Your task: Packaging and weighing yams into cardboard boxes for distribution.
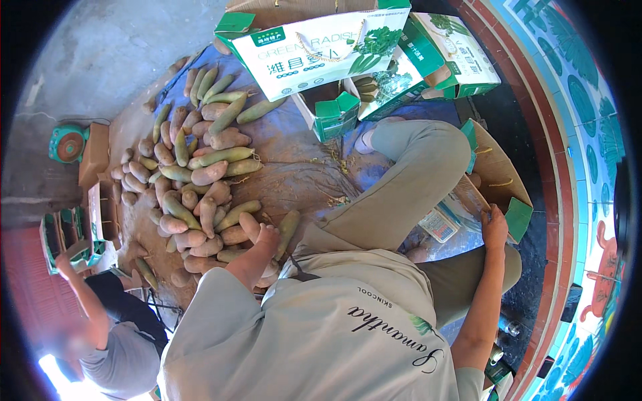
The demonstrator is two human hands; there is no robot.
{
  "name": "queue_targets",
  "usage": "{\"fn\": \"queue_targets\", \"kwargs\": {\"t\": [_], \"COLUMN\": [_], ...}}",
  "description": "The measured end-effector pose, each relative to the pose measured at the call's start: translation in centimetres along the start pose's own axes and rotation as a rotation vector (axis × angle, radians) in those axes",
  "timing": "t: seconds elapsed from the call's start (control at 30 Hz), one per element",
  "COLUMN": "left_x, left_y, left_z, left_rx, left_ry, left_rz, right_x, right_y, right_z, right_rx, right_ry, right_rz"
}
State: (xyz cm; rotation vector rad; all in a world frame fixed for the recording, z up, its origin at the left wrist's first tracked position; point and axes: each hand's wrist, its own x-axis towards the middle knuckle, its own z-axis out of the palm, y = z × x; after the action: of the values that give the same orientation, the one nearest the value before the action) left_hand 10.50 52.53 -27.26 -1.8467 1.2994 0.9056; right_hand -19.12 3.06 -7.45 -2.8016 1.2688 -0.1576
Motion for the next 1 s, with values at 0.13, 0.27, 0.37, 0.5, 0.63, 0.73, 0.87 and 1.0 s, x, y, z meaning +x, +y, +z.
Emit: {"fn": "queue_targets", "kwargs": {"t": [0.13, 0.27, 0.37, 0.5, 0.63, 0.73, 0.87, 1.0], "left_x": [-0.1, 0.3, 0.8, -0.4, -0.8, 0.2, 2.1, 2.3], "left_y": [-0.9, -2.3, -4.0, -5.5, -6.5, -7.8, -6.6, -6.1], "left_z": [-2.4, -2.9, -2.6, -5.4, -8.1, -8.4, -9.5, -13.7], "left_rx": [-0.021, -0.163, -0.333, -0.468, -0.612, -0.861, -1.287, -1.436], "left_ry": [0.042, 0.205, 0.187, 0.132, 0.323, 0.408, 0.577, 0.706], "left_rz": [-0.100, -0.271, -0.378, -0.395, -0.508, -0.517, -0.460, -0.359], "right_x": [-0.1, -0.2, -0.1, -0.2, -0.3, -0.2, -0.2, -0.3], "right_y": [0.7, 1.0, 0.5, 0.2, 1.1, 1.0, 0.2, 0.4], "right_z": [0.3, 0.5, 0.4, 0.0, 1.0, 0.8, 0.1, 0.1], "right_rx": [0.009, -0.013, -0.007, 0.000, -0.002, 0.026, 0.038, 0.041], "right_ry": [-0.004, 0.017, 0.002, -0.027, 0.046, 0.029, -0.010, 0.031], "right_rz": [0.010, 0.007, 0.013, 0.039, -0.011, -0.023, 0.038, 0.007]}}
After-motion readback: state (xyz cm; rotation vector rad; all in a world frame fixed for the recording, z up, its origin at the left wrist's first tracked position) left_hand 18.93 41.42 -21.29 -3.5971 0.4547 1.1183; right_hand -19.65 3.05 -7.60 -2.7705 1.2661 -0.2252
